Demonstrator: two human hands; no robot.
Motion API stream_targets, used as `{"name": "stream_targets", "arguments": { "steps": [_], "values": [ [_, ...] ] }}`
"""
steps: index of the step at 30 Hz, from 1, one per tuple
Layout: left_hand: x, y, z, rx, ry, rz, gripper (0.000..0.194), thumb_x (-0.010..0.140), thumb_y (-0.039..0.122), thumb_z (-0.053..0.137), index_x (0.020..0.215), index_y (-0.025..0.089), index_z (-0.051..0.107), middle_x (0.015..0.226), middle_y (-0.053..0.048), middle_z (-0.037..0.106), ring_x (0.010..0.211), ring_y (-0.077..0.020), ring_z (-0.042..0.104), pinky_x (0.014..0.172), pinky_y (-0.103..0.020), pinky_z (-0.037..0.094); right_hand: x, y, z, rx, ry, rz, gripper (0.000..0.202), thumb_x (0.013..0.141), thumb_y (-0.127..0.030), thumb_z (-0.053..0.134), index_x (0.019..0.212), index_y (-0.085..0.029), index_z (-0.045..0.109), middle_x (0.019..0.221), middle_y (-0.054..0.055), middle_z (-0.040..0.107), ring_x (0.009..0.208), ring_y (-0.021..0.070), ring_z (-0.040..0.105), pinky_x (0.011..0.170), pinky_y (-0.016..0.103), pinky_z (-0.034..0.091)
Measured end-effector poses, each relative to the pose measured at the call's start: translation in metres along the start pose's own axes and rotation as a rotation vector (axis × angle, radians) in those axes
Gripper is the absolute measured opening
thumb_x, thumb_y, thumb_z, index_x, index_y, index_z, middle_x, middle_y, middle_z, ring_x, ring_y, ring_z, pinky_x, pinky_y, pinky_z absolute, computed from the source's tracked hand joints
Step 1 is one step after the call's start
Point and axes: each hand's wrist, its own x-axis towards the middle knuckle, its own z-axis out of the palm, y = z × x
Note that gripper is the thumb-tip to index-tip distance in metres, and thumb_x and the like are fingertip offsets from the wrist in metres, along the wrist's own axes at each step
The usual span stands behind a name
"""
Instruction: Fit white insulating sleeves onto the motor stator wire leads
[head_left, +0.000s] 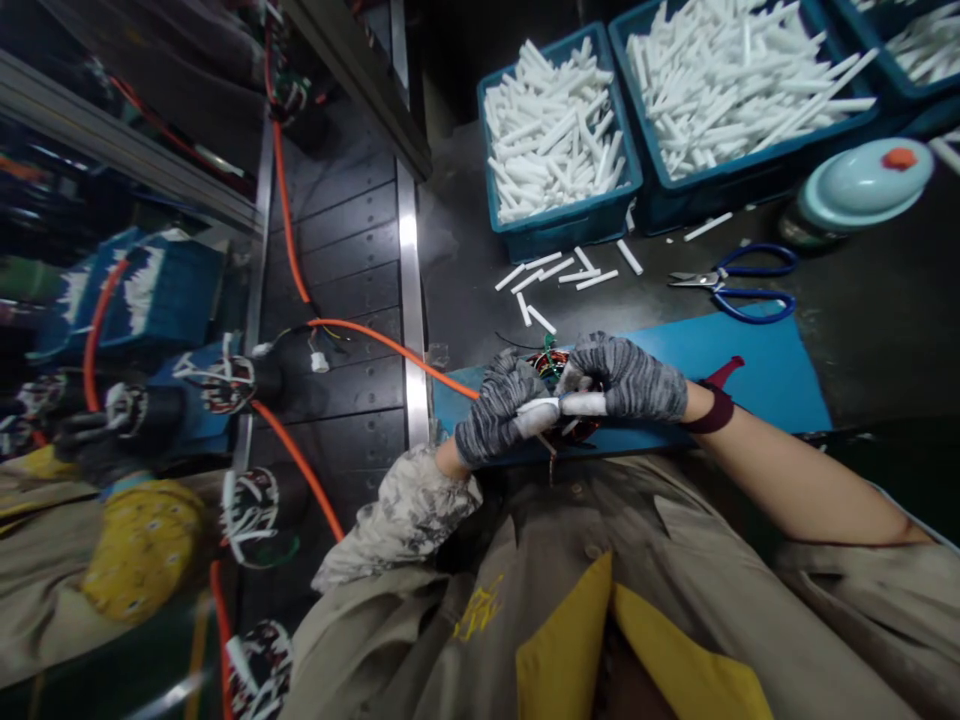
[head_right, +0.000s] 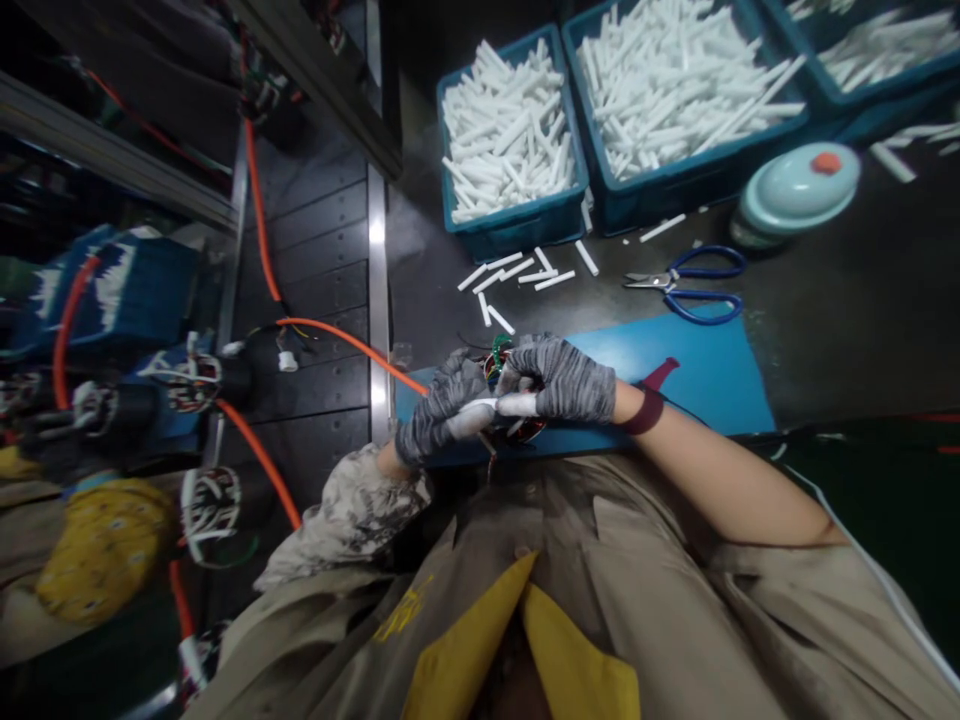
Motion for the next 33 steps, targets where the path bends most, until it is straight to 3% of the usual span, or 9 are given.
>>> {"name": "stream_targets", "arguments": {
  "steps": [6,11,14,18,20,23,25,28,33],
  "values": [
    [-0.004,0.016,-0.012,0.255,0.062,-0.062,0.046,0.104,0.052,0.046,0.100,0.021,0.079,0.093,-0.009,0.077,0.089,-0.0270,0.067,0.093,-0.049,0.050,-0.010,-0.002,-0.012,-0.300,0.048,-0.109,0.026,0.094,-0.046,0.069,0.097,-0.023,0.081,0.096,0.008,0.077,0.088,0.0238,0.067,0.085,0.040,0.049],
    [0.029,0.030,-0.010,0.305,-0.133,-0.008,0.044,0.103,0.054,0.049,0.108,0.022,0.080,0.099,-0.008,0.077,0.091,-0.0262,0.068,0.091,-0.045,0.049,-0.027,0.005,-0.029,-0.007,0.107,0.036,0.030,0.090,-0.051,0.075,0.095,-0.021,0.078,0.093,0.008,0.078,0.088,0.0260,0.072,0.084,0.041,0.055],
    [0.044,0.038,-0.007,0.371,-0.140,-0.008,0.046,0.103,0.057,0.051,0.107,0.022,0.080,0.102,-0.009,0.077,0.097,-0.0295,0.068,0.095,-0.048,0.047,-0.035,0.007,-0.028,0.043,0.172,0.121,0.031,0.086,-0.054,0.078,0.092,-0.023,0.078,0.092,0.007,0.079,0.087,0.0269,0.072,0.085,0.042,0.056],
    [0.016,0.021,-0.018,0.370,0.098,-0.020,0.069,0.088,0.076,0.062,0.130,0.022,0.072,0.120,-0.013,0.076,0.105,-0.0302,0.069,0.095,-0.044,0.049,-0.051,0.008,-0.022,-0.021,0.183,0.178,0.035,0.082,-0.058,0.081,0.097,-0.026,0.076,0.095,0.005,0.078,0.088,0.0276,0.073,0.083,0.041,0.056],
    [-0.010,-0.001,-0.022,0.298,0.061,0.082,0.083,0.078,0.082,0.068,0.137,0.023,0.067,0.129,-0.014,0.074,0.108,-0.0305,0.071,0.093,-0.042,0.052,-0.057,0.010,-0.015,-0.044,0.117,0.193,0.041,0.080,-0.062,0.081,0.097,-0.026,0.074,0.092,0.005,0.077,0.082,0.0259,0.072,0.076,0.038,0.055],
    [-0.039,-0.027,-0.013,0.212,-0.017,0.178,0.060,0.091,0.062,0.068,0.140,0.027,0.064,0.133,-0.011,0.074,0.113,-0.0272,0.073,0.093,-0.039,0.056,-0.055,0.015,-0.003,-0.203,0.061,0.196,0.046,0.082,-0.068,0.076,0.092,-0.023,0.070,0.084,0.005,0.074,0.074,0.0239,0.068,0.067,0.035,0.050],
    [-0.045,-0.026,0.002,0.230,0.044,0.100,0.052,0.097,0.048,0.065,0.144,0.026,0.061,0.126,-0.011,0.077,0.105,-0.0257,0.075,0.090,-0.038,0.059,-0.047,0.017,-0.001,-0.360,0.070,0.189,0.046,0.085,-0.068,0.073,0.093,-0.022,0.070,0.085,0.006,0.074,0.075,0.0244,0.068,0.068,0.034,0.048],
    [-0.034,0.005,0.021,0.398,0.189,-0.188,0.072,0.094,0.061,0.064,0.151,0.016,0.056,0.099,-0.015,0.079,0.073,-0.0273,0.074,0.070,-0.038,0.059,-0.029,0.021,-0.016,-0.576,0.121,0.219,0.042,0.096,-0.060,0.062,0.105,-0.021,0.073,0.097,0.011,0.075,0.088,0.0290,0.069,0.079,0.039,0.051],
    [0.006,0.052,0.015,0.373,0.150,-0.441,0.085,0.093,0.066,0.063,0.157,0.013,0.045,0.089,-0.013,0.078,0.070,-0.0296,0.073,0.065,-0.037,0.055,0.015,0.041,-0.064,-0.869,0.265,0.371,0.044,0.099,-0.039,0.057,0.132,-0.012,0.068,0.128,0.022,0.070,0.117,0.0405,0.063,0.103,0.053,0.048]
  ]
}}
